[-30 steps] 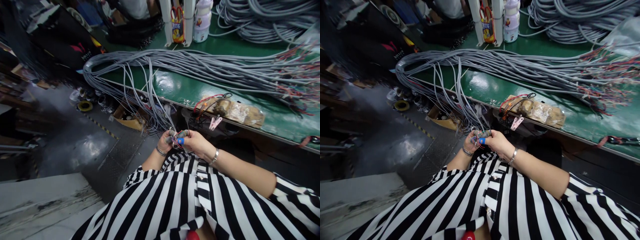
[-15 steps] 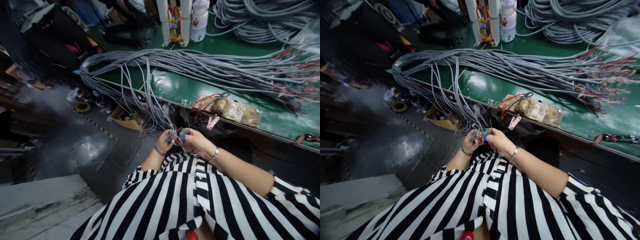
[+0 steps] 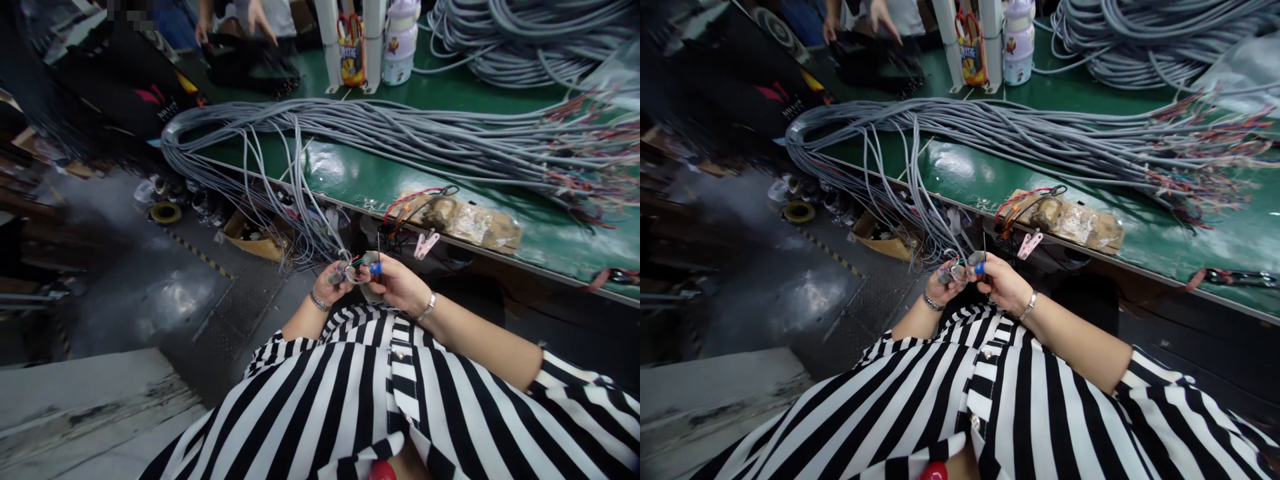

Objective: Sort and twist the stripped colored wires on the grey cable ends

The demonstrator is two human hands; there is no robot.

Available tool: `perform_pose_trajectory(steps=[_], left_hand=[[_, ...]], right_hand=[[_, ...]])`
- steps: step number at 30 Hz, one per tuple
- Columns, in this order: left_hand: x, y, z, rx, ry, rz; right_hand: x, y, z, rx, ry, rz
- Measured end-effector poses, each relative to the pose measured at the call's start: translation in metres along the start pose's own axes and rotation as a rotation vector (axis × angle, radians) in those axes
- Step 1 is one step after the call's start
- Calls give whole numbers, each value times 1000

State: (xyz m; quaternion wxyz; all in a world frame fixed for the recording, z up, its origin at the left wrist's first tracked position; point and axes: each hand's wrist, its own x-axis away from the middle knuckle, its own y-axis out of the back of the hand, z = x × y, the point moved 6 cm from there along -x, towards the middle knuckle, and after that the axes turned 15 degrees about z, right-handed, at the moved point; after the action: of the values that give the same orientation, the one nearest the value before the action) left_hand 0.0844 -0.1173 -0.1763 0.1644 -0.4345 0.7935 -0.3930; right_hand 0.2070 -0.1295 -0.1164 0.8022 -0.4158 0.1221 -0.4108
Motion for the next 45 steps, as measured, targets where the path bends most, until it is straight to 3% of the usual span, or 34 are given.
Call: perform_pose_trajectory(steps=[7, 15, 18, 28, 34, 38, 41, 45], left_hand=[[0, 8, 7, -8, 52, -32], [-3, 3, -1, -162, -40, 59], [0, 5, 1, -211, 12, 41], [3, -16, 14, -328, 209, 253], [2, -9, -1, -136, -56, 70], [5, -10, -11, -17, -152, 7], [6, -14, -10, -20, -117, -18], [3, -21, -2, -30, -89, 55]], right_hand=[[4, 1, 2, -93, 82, -75], [3, -6, -1, -234, -45, 53], [2, -6, 1, -254, -38, 55], [-4, 1, -9, -239, -99, -42], [3, 21, -4, -86, -95, -253], [13, 14, 0, 38, -52, -113], [20, -3, 6, 159, 80, 17], [20, -24, 14, 254, 249, 102]])
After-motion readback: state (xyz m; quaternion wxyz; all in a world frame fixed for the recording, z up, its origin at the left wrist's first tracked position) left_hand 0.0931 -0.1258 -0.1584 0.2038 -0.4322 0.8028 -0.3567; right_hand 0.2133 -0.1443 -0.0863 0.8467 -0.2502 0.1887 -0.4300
